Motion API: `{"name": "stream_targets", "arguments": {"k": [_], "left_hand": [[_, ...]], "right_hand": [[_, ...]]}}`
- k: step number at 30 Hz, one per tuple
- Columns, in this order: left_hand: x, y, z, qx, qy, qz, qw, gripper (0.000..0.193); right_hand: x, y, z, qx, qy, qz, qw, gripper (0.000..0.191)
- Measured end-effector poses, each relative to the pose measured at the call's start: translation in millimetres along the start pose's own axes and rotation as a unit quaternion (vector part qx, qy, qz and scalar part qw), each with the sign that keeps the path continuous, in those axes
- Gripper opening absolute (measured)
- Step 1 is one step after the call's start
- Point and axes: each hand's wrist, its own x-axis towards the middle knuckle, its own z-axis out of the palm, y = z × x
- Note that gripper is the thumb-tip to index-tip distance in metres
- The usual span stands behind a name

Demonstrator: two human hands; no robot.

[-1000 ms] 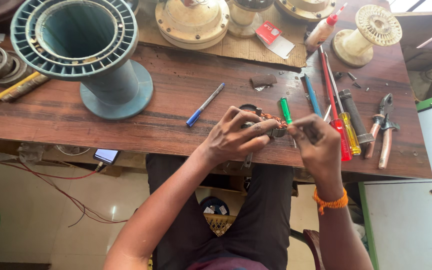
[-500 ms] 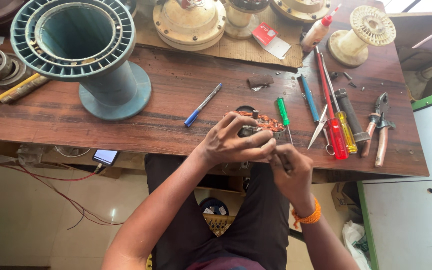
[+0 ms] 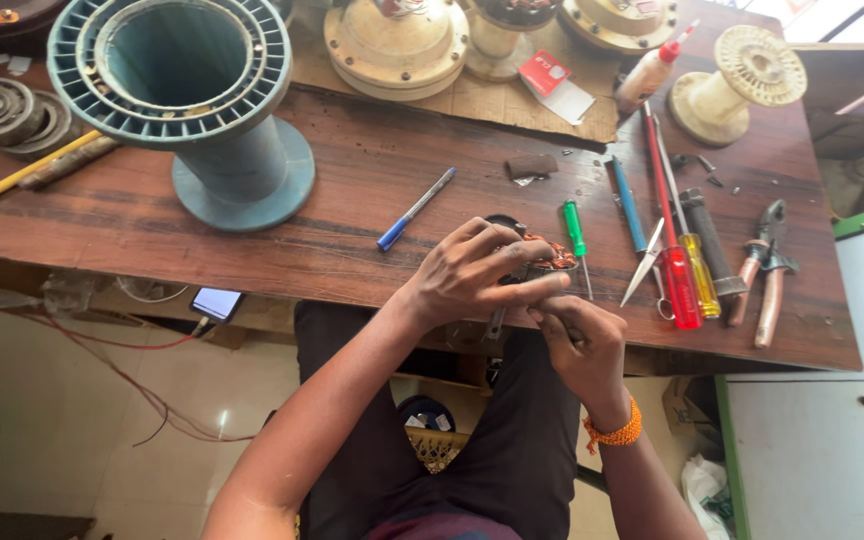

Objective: The person sits at a workbench and reworks the copper wire coil of a small electric motor armature, holding the armature in one hand while guiding and pressing the copper windings with the other, turning the armature to work around it. Various screwdrivers, pliers and other hand tools lie on the bench around the work.

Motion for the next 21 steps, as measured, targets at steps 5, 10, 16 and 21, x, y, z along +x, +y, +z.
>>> {"name": "stream_targets", "arguments": {"k": [5,10,16,21], "left_hand": [[1.9,-8.1,-3.1,0.063,-0.025,0.029,0.997,0.050],[6.1,-9.2,-3.0,0.104,-0.035,-0.007,0.994,0.049],[11.3,-16.9,-11.8,0.055,-0.027,-0.016,0.998,0.047],[12.6,-23.2,-21.5,0.027,-0.068,-0.018,0.997,0.051]], "right_hand": [[5.2,22.3,10.9,-0.027,0.029,-0.028,0.999,0.007],[16.7,34.9,21.8,-0.015,0.061,0.000,0.998,0.007],[23.8,25.6,28.3,-0.010,0.061,-0.052,0.997,0.013],[24.3,18.7,30.0,-0.003,0.053,-0.061,0.997,0.016]]}}
